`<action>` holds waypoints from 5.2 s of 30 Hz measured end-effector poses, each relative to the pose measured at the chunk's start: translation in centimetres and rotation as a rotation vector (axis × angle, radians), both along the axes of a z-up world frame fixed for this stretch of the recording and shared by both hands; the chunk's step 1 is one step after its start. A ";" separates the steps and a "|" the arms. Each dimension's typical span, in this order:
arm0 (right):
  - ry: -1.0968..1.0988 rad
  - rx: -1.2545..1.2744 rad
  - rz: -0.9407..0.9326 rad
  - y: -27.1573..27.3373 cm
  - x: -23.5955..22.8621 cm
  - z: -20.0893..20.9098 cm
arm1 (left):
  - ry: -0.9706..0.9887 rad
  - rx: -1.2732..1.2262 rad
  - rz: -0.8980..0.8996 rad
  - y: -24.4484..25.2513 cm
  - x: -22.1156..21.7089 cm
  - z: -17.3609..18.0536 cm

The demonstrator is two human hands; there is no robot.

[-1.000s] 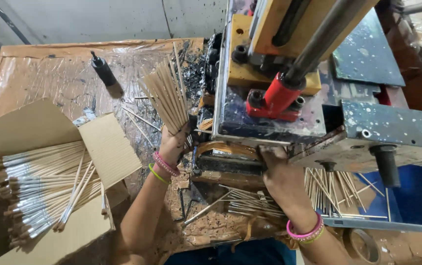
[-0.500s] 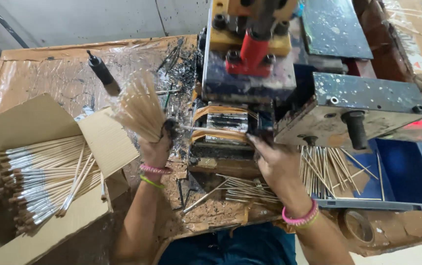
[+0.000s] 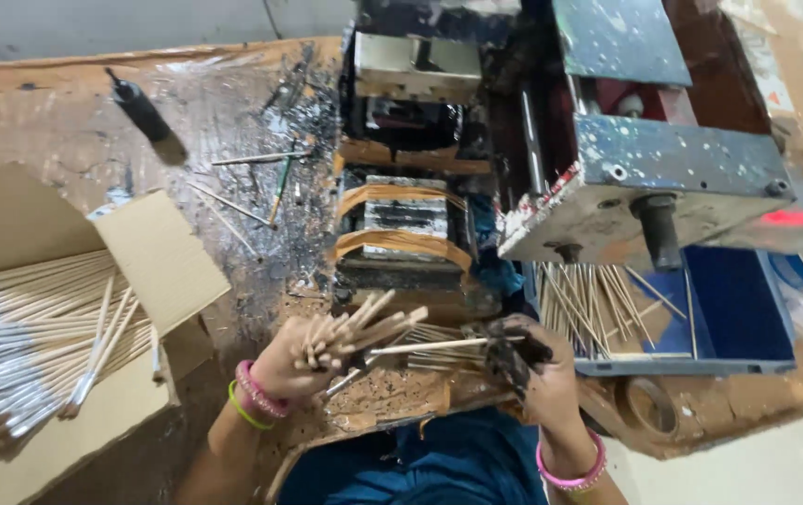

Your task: The person operates a manual press machine to process wooden sticks, repeatedly inserting bundles into the machine and removing them. They also use a blue cloth to wipe the machine's components and the work surface during the process.

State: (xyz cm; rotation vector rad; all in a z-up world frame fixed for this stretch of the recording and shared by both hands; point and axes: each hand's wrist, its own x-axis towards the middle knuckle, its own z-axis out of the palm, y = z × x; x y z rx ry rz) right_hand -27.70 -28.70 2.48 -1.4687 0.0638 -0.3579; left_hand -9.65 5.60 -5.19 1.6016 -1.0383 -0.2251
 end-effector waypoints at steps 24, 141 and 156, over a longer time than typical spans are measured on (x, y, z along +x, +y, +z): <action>-0.054 -1.341 -0.279 2.3 11.2 5.6 | 0.478 -0.553 0.387 -6.9 13.4 0.3; -0.211 -1.406 -0.238 3.5 11.1 8.5 | 0.564 -0.543 0.355 -3.9 11.6 -0.9; 0.228 -0.514 -0.361 -1.4 -4.0 -2.0 | 0.222 -0.032 -0.135 -3.3 -0.4 5.5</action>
